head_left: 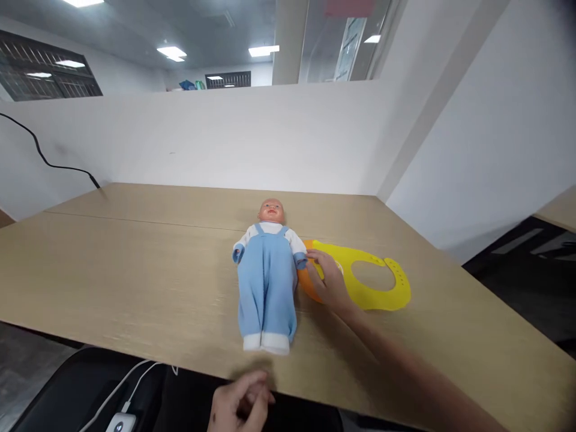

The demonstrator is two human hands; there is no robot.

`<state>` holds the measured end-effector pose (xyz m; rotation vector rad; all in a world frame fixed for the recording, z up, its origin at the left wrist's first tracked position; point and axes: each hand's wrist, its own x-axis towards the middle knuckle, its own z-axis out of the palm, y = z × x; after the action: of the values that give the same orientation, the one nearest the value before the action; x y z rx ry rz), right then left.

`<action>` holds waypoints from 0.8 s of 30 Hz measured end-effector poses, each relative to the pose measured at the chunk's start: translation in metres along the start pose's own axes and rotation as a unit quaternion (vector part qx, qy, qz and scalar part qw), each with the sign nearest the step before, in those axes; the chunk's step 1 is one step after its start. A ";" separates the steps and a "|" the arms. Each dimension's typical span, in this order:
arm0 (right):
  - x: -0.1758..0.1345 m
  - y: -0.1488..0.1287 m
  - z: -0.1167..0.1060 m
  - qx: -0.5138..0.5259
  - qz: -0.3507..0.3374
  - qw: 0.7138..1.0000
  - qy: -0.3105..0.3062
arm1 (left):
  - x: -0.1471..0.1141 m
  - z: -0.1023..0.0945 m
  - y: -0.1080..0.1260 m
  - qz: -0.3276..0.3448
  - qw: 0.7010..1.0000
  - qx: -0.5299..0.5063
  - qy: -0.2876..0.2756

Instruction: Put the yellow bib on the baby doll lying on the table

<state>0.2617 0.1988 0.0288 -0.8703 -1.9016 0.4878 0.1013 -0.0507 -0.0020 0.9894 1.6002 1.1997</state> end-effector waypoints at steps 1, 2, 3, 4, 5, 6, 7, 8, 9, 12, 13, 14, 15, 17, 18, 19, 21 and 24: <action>-0.015 -0.004 -0.001 -0.016 -0.010 1.000 -0.004 | 0.001 -0.001 0.002 0.061 0.994 0.085 0.030; -0.029 -0.008 -0.001 -0.029 -0.019 0.999 -0.004 | 0.003 -0.001 0.004 0.111 0.979 0.161 0.061; -0.042 -0.012 -0.001 -0.041 -0.029 0.999 -0.003 | 0.006 -0.001 0.006 0.147 0.958 0.227 0.091; -0.052 -0.015 -0.001 -0.050 -0.040 0.998 -0.001 | 0.010 0.000 0.009 0.171 0.936 0.284 0.116; -0.061 -0.018 -0.001 -0.057 -0.051 0.997 0.002 | 0.014 0.001 0.010 0.184 0.914 0.332 0.140; -0.069 -0.023 0.000 -0.061 -0.060 0.996 0.001 | 0.018 0.002 0.011 0.191 0.894 0.370 0.164; -0.076 -0.028 0.000 -0.061 -0.067 0.996 -0.004 | 0.021 0.003 0.011 0.197 0.876 0.399 0.187; -0.082 -0.033 0.000 -0.059 -0.074 0.995 -0.016 | 0.024 0.004 0.010 0.202 0.860 0.421 0.207; -0.087 -0.039 0.001 -0.054 -0.081 0.995 -0.035 | 0.026 0.004 0.008 0.209 0.845 0.437 0.225; -0.100 -0.056 0.005 -0.043 -0.106 0.988 -0.100 | 0.029 0.006 0.000 0.246 0.809 0.462 0.268; -0.103 -0.059 0.006 -0.046 -0.117 0.986 -0.110 | 0.030 0.006 -0.003 0.261 0.799 0.465 0.279; -0.106 -0.062 0.008 -0.051 -0.126 0.984 -0.113 | 0.031 0.006 -0.005 0.274 0.791 0.466 0.286; -0.107 -0.063 0.010 -0.060 -0.134 0.983 -0.112 | 0.032 0.006 -0.007 0.283 0.786 0.467 0.290; -0.107 -0.064 0.014 -0.080 -0.145 0.980 -0.107 | 0.035 0.006 -0.010 0.292 0.781 0.470 0.291; -0.107 -0.063 0.015 -0.089 -0.148 0.979 -0.105 | 0.036 0.006 -0.011 0.294 0.779 0.471 0.290; -0.106 -0.063 0.016 -0.097 -0.148 0.979 -0.103 | 0.038 0.006 -0.011 0.297 0.778 0.472 0.289; -0.105 -0.062 0.018 -0.109 -0.150 0.978 -0.099 | 0.039 0.007 -0.013 0.312 0.775 0.464 0.294; -0.106 -0.061 0.020 -0.127 -0.156 0.975 -0.095 | 0.041 0.010 -0.016 0.359 0.768 0.425 0.316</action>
<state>0.2522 0.0799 -0.0045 -0.6849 -2.2630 0.1412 0.0972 -0.0133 -0.0265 2.0812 2.5358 1.3865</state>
